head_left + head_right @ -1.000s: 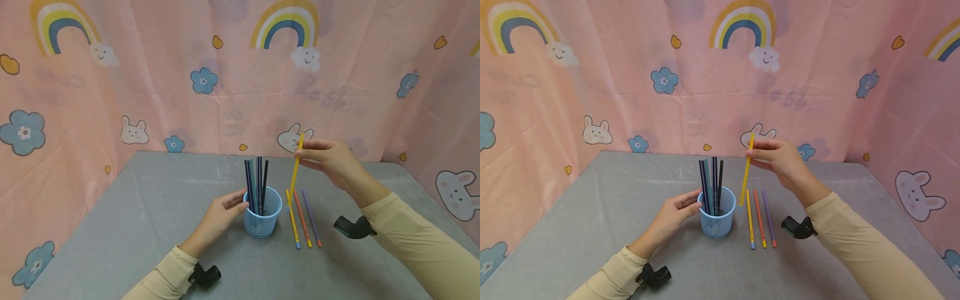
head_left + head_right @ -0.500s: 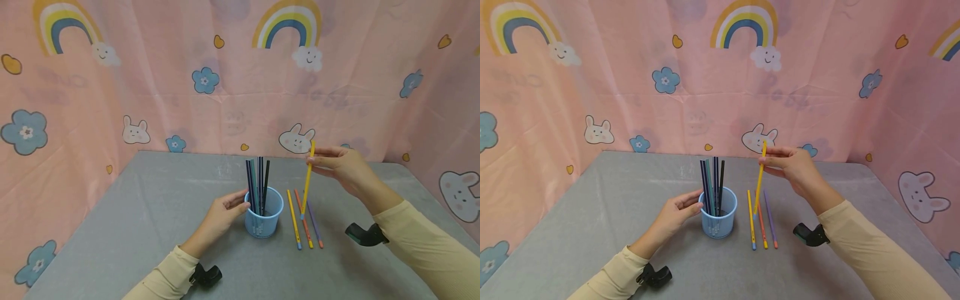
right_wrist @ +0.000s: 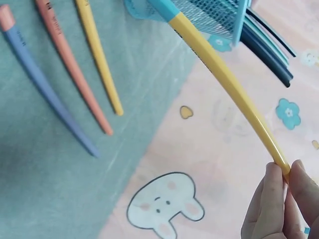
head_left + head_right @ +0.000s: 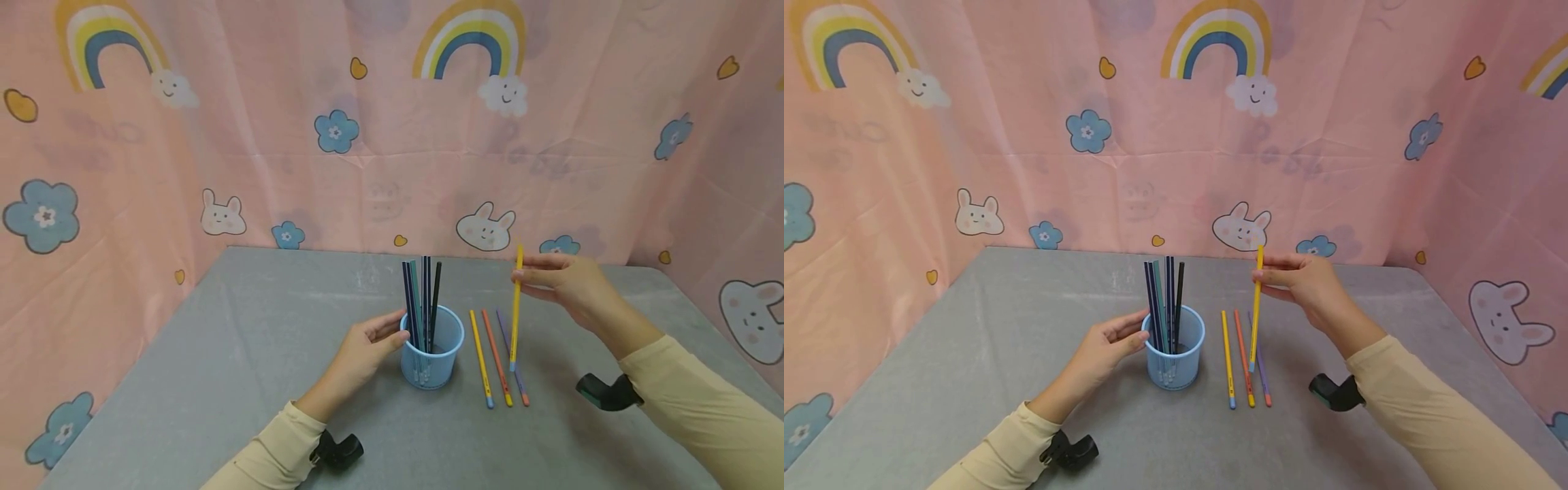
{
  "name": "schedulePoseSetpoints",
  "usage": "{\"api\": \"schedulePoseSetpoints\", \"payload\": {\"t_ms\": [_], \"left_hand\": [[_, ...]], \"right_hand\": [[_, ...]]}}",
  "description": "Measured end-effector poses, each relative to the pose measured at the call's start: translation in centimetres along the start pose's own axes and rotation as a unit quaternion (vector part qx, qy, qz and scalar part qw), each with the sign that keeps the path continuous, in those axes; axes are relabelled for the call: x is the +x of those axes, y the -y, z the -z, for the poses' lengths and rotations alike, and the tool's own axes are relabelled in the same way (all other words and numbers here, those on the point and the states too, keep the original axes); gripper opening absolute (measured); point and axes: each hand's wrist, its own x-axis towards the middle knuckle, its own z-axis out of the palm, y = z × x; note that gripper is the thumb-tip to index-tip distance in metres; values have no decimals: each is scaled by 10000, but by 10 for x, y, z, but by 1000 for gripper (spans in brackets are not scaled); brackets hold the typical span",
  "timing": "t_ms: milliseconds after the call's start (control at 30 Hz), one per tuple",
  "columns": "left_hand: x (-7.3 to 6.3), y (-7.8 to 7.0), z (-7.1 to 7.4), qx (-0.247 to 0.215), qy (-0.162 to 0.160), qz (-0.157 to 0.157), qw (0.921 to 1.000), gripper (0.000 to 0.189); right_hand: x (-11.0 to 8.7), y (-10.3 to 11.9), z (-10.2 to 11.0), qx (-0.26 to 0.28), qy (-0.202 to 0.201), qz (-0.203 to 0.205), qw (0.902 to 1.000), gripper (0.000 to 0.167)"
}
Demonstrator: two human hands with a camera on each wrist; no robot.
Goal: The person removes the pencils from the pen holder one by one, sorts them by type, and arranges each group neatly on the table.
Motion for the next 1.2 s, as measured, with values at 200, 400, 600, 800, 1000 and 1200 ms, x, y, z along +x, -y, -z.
{"api": "schedulePoseSetpoints", "payload": {"t_ms": [200, 400, 600, 800, 1000, 1200], "left_hand": [[1, 1, 0, 1, 44, 13, 10000, 47], [0, 0, -1, -40, 28, -15, 10000, 47], [-1, -1, -1, -93, 4, -31, 10000, 46], [-1, 0, 0, -87, 3, -10, 10000, 47], [0, 0, 0, -73, 5, -3, 10000, 47], [0, 0, 1, 3, 30, -7, 10000, 47]], "right_hand": [[2, -12, 8, -143, -42, -69, 9999, 62], [5, -22, 12, -210, -72, -184, 9996, 68], [8, -33, 15, -93, -34, -466, 9989, 67], [12, -41, 15, -135, -68, -624, 9979, 67], [15, -47, 16, -239, -103, -666, 9974, 66], [19, -55, 18, -262, -68, -737, 9969, 67]]}}
